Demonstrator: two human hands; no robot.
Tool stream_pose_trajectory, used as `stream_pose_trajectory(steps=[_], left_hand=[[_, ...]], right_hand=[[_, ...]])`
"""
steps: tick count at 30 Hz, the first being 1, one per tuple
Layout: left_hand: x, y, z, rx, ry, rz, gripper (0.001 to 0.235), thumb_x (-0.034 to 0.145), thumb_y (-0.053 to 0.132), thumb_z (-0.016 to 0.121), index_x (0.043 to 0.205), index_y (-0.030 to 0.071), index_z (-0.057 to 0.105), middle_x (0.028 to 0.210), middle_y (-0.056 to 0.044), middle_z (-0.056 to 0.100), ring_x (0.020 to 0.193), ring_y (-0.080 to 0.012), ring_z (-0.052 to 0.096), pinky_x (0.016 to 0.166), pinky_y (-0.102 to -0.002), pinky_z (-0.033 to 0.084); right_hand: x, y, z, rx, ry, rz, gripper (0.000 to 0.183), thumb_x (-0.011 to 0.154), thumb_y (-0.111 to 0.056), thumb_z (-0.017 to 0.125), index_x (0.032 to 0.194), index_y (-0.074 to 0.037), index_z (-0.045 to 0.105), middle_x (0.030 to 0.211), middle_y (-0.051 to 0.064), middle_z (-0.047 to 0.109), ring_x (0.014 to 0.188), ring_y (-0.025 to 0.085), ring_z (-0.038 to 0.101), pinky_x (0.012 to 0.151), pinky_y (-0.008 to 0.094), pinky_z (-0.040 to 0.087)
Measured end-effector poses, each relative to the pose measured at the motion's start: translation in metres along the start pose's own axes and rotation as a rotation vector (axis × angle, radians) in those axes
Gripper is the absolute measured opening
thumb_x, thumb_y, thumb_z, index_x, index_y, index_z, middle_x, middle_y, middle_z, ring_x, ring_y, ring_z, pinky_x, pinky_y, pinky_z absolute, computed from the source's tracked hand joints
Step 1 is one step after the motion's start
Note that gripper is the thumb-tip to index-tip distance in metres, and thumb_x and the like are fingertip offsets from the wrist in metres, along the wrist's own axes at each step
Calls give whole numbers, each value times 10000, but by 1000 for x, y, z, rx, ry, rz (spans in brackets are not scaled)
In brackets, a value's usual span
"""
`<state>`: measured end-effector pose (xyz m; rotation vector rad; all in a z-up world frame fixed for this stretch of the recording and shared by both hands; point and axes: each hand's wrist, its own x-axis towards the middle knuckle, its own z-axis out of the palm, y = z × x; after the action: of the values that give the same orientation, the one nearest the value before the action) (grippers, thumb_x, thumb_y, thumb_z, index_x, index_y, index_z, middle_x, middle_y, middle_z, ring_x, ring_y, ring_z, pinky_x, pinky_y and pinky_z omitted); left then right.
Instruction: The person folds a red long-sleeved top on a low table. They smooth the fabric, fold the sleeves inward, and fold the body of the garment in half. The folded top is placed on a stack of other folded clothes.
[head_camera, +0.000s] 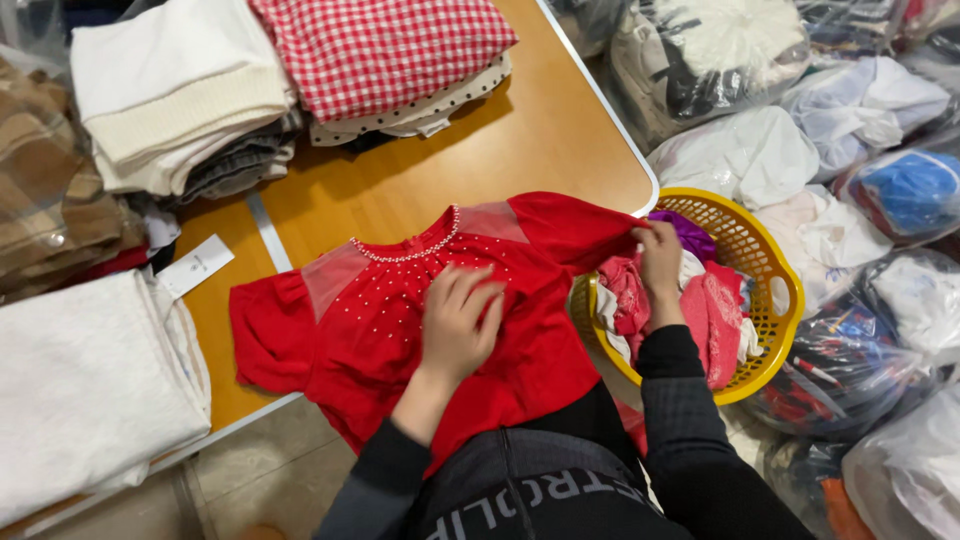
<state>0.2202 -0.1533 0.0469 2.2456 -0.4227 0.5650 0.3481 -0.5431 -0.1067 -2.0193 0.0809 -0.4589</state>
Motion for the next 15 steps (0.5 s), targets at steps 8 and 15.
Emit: stream_pose_trajectory(steps=[8, 15], left_hand=[[78, -73, 63, 405, -495, -178, 705, 984, 647, 408, 1571, 259, 381, 1667, -67, 263, 1556, -305, 151, 1248, -510, 43], [80, -110, 57, 455, -368, -169, 703, 992, 654, 422, 1585, 277, 392, 1685, -71, 263, 1563, -307, 164, 1259, -515, 43]], right_hand=[[67, -156, -27, -87, -161, 77, 291, 986, -286, 724, 1113, -24, 711, 862, 75, 741, 790, 90, 647, 689, 283, 523], [115, -199, -50, -656, -830, 215, 508, 669, -371, 913, 1036, -41, 795, 812, 146, 789, 721, 222, 728, 728, 383, 564]])
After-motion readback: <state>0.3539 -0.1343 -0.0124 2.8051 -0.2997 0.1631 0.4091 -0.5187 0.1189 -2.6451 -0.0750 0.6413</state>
